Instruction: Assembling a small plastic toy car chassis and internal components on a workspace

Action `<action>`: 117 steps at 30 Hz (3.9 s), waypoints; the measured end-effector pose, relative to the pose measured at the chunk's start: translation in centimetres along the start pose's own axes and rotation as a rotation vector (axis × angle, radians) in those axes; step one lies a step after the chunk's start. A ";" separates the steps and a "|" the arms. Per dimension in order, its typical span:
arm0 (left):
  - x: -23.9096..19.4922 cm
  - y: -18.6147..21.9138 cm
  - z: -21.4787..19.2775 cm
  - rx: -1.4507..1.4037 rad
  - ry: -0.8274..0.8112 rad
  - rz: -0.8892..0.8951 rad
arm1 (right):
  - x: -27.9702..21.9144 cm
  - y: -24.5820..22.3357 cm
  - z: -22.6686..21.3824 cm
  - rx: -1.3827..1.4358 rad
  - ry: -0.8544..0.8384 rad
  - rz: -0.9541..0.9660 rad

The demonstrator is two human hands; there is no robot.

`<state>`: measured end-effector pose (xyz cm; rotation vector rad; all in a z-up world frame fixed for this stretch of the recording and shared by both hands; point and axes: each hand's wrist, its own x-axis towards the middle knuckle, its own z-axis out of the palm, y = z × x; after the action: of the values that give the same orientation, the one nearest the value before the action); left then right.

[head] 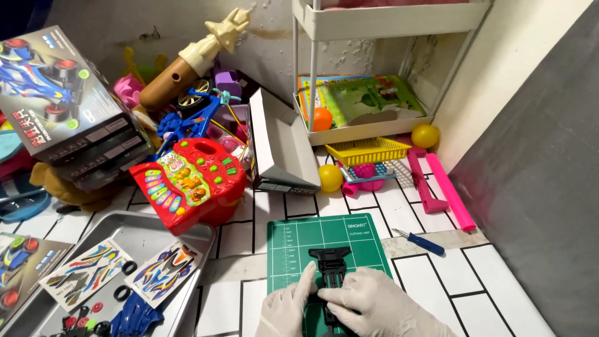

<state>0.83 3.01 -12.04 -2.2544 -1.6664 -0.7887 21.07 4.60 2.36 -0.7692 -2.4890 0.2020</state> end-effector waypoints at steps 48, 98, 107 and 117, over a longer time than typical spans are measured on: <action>4.4 1.3 -15.3 -0.591 -0.413 -0.066 | 1.2 -1.9 -3.1 0.136 0.094 -0.012; -0.5 -24.3 -28.5 -0.001 -0.616 -0.883 | 1.6 -2.1 -3.4 0.045 0.161 -0.057; -2.9 -27.5 -25.9 0.179 -0.525 -0.542 | 1.5 -2.0 -3.2 0.066 0.166 -0.047; -3.4 -27.2 -25.5 0.184 -0.432 -0.343 | 1.6 -1.9 -3.4 0.066 0.167 -0.067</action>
<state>-32.57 -3.09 3.72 -2.1427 -2.2546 -0.1920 20.80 3.90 6.46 -0.6468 -2.3347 0.1873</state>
